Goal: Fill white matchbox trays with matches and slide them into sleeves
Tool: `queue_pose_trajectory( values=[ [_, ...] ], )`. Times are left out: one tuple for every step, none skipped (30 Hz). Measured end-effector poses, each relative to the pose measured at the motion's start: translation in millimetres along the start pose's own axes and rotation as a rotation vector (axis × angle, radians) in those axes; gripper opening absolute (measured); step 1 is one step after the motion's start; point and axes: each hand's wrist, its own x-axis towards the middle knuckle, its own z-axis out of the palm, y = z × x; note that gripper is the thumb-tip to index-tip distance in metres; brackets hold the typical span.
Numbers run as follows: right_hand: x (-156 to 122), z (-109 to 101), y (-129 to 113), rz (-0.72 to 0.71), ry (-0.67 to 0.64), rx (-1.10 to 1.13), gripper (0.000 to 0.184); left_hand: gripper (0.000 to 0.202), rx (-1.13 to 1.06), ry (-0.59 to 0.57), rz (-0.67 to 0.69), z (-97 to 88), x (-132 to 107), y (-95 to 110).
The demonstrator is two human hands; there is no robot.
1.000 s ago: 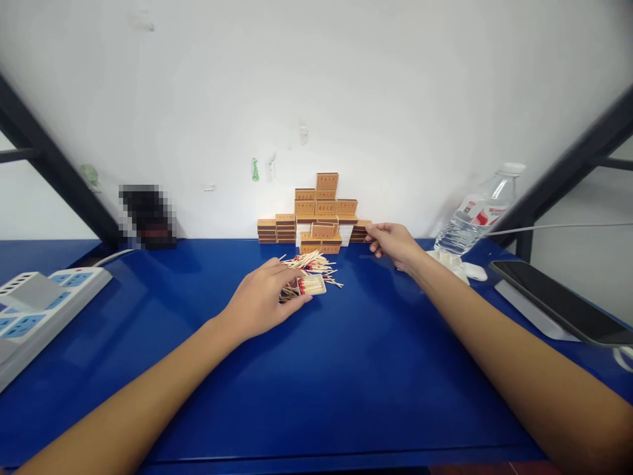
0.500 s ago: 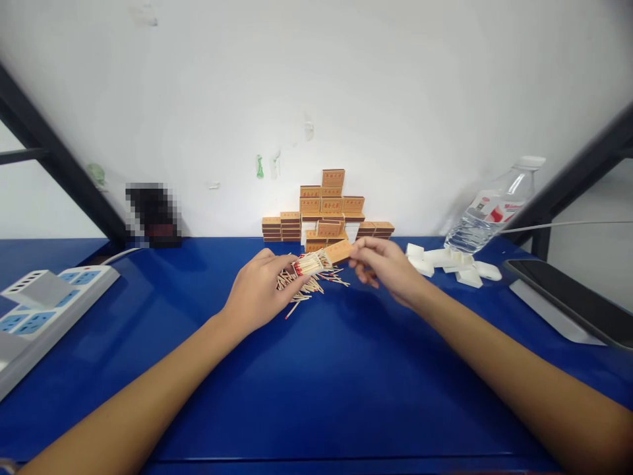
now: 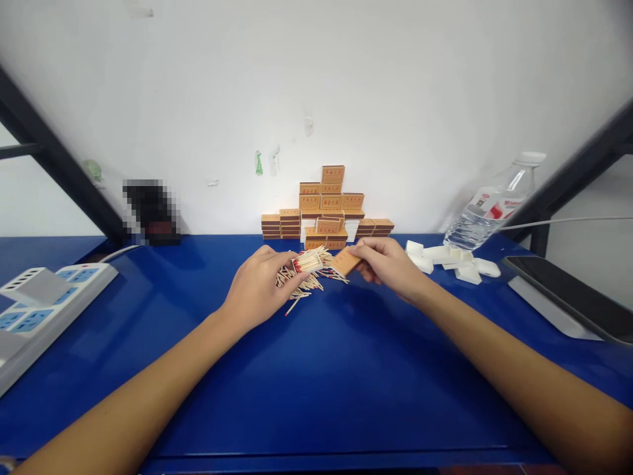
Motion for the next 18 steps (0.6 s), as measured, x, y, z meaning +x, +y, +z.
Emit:
queue_pose_trajectory(
  values=[
    [0.3, -5.6, -1.3, -0.004, -0.023, -0.093, 0.046, 0.037, 0.005, 0.002, -0.009, -0.3, 0.2, 0.0],
    [0.5, -11.4, -2.5, 0.013, -0.099, -0.182, 0.051, 0.037, 0.008, 0.002, -0.015, -0.5, 0.3, 0.0],
    [0.4, -17.1, -3.4, 0.048, -0.212, -0.252, 0.053, 0.037, 0.008, 0.000, -0.018, -0.5, 0.3, 0.1],
    [0.1, -22.3, -4.0, 0.085, -0.330, -0.308, 0.053, 0.037, 0.008, -0.004, -0.018, -0.5, 0.3, 0.2],
    [-0.4, -26.7, -4.2, 0.110, -0.431, -0.354, 0.052, 0.036, 0.007, -0.008, -0.015, -0.4, 0.2, 0.3],
    [-1.1, -30.0, -4.2, 0.111, -0.499, -0.395, 0.050, 0.036, 0.007, -0.013, -0.011, -0.3, 0.0, 0.5],
    [-1.9, -32.4, -4.0, 0.089, -0.527, -0.442, 0.048, 0.036, 0.008, -0.019, -0.006, -0.3, -0.1, 0.8],
    [-2.7, -33.7, -3.8, 0.047, -0.518, -0.500, 0.046, 0.036, 0.010, -0.025, -0.001, -0.3, -0.2, 1.1],
    [-3.4, -34.0, -3.5, -0.004, -0.487, -0.566, 0.043, 0.036, 0.012, -0.026, 0.005, -0.4, -0.3, 1.4],
    [-3.8, -33.2, -3.2, -0.056, -0.441, -0.625, 0.040, 0.036, 0.012, -0.024, 0.009, -0.5, -0.4, 1.7],
    [-4.0, -31.3, -2.7, -0.098, -0.385, -0.666, 0.037, 0.036, 0.012, -0.019, 0.012, -0.5, -0.4, 2.0],
    [-3.8, -28.4, -1.7, -0.129, -0.324, -0.687, 0.034, 0.036, 0.011, -0.015, 0.015, -0.4, -0.4, 2.3],
    [-3.1, -24.6, -0.2, -0.151, -0.263, -0.690, 0.033, 0.036, 0.009, -0.011, 0.018, -0.1, -0.6, 2.4],
    [-2.0, -20.2, 1.9, -0.163, -0.208, -0.683, 0.032, 0.035, 0.008, -0.012, 0.020, 0.2, -0.7, 2.5],
    [-0.4, -15.3, 4.5, -0.164, -0.156, -0.681, 0.032, 0.035, 0.007, -0.016, 0.022, 0.8, -1.0, 2.5],
    [1.7, -10.5, 7.4, -0.158, -0.120, -0.698, 0.033, 0.036, 0.006, -0.022, 0.020, 1.4, -1.3, 2.4],
    [4.1, -6.0, 10.4, -0.149, -0.093, -0.726, 0.034, 0.037, 0.005, -0.029, 0.018, 1.9, -1.6, 2.4],
    [6.9, -2.0, 13.2, -0.140, -0.083, -0.751, 0.035, 0.038, 0.005, -0.037, 0.018, 2.5, -1.8, 2.3]
  ],
)
